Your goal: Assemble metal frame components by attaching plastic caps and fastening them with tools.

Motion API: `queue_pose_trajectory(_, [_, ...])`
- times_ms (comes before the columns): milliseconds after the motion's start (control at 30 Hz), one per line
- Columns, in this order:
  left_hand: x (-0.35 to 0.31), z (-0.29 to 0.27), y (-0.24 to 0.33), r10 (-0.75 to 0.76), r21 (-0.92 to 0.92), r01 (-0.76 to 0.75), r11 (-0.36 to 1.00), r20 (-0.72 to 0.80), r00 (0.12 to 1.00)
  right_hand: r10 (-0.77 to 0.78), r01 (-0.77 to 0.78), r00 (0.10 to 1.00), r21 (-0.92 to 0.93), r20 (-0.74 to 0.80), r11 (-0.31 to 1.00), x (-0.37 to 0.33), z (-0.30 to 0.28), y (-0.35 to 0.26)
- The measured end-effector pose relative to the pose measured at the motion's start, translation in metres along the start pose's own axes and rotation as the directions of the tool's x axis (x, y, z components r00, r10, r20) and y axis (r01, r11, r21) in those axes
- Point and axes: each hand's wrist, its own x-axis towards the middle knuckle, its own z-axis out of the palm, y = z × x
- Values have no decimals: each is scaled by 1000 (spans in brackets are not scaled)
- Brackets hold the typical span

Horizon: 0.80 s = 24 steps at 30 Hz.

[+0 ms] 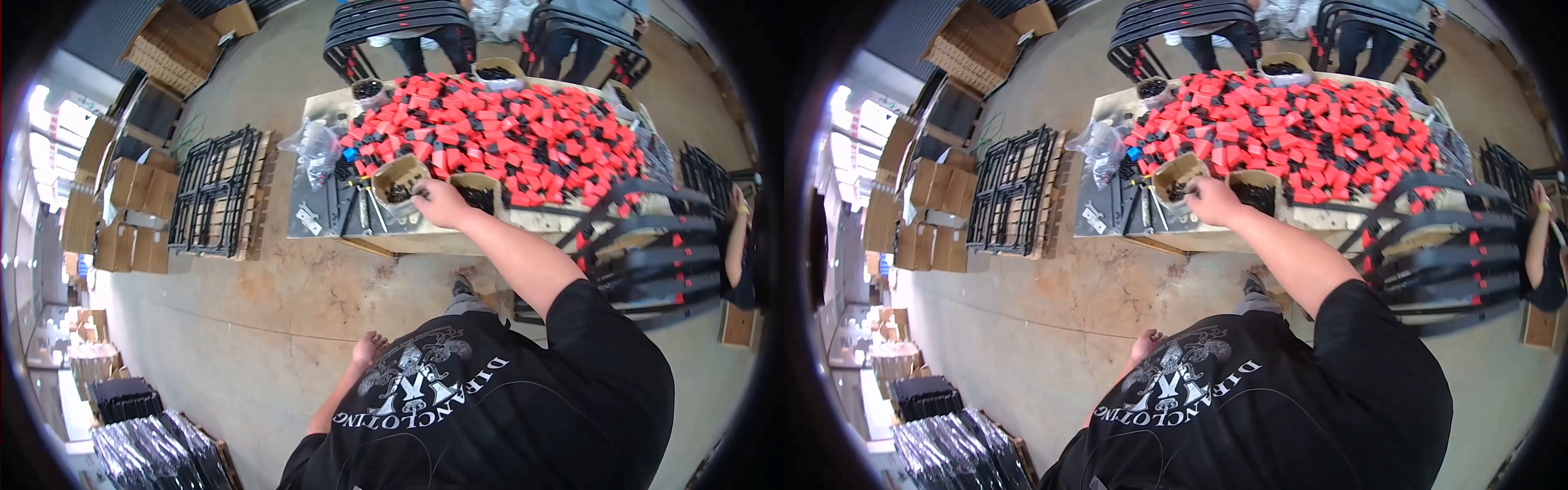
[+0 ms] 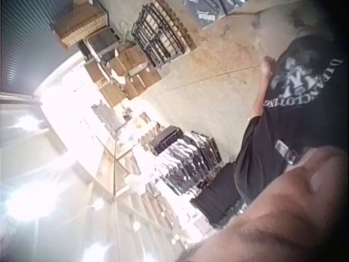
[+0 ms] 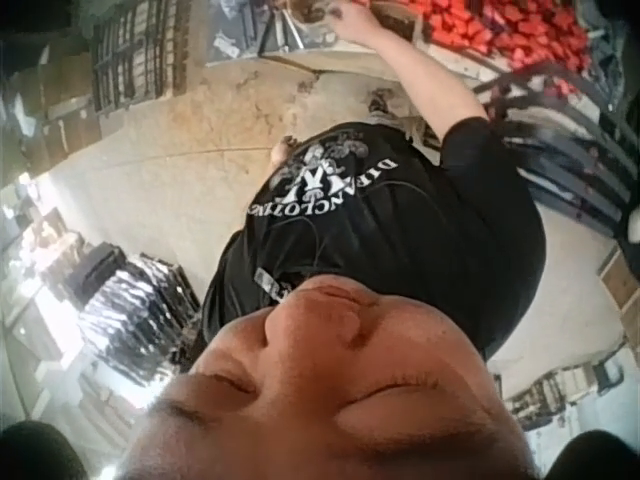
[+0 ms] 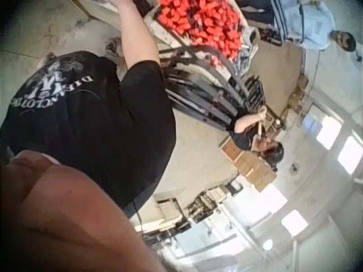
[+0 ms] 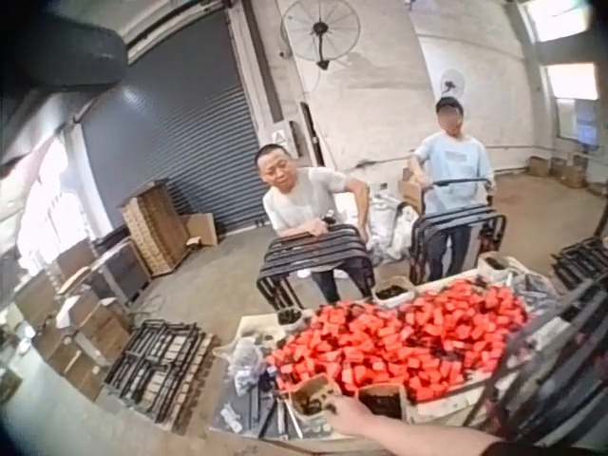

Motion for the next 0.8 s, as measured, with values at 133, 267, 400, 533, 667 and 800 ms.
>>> queue_pose_trajectory(133, [-55,47,37,31,-30,-33,999,-61,998,-82,102,980,-103,183,989,109,54,-11])
queue_pose_trajectory(267, [-70,41,34,87,-77,-93,993,-72,994,-144,242,922,-243,361,939,199,113,-18])
queue_pose_trajectory(400, [-89,-25,-50,608,978,-181,103,82,790,-426,451,892,-207,154,868,298,167,-31])
queue_pose_trajectory(533, [-67,-98,-134,397,462,-206,863,-367,841,-331,370,923,-214,199,904,396,203,-62])
queue_pose_trajectory(667, [-96,-90,-130,379,436,-158,886,-485,788,150,70,900,-474,410,878,436,251,7])
queue_pose_trajectory(800, [-113,-71,-127,344,396,-117,911,-573,744,106,253,847,-570,521,781,417,269,44])
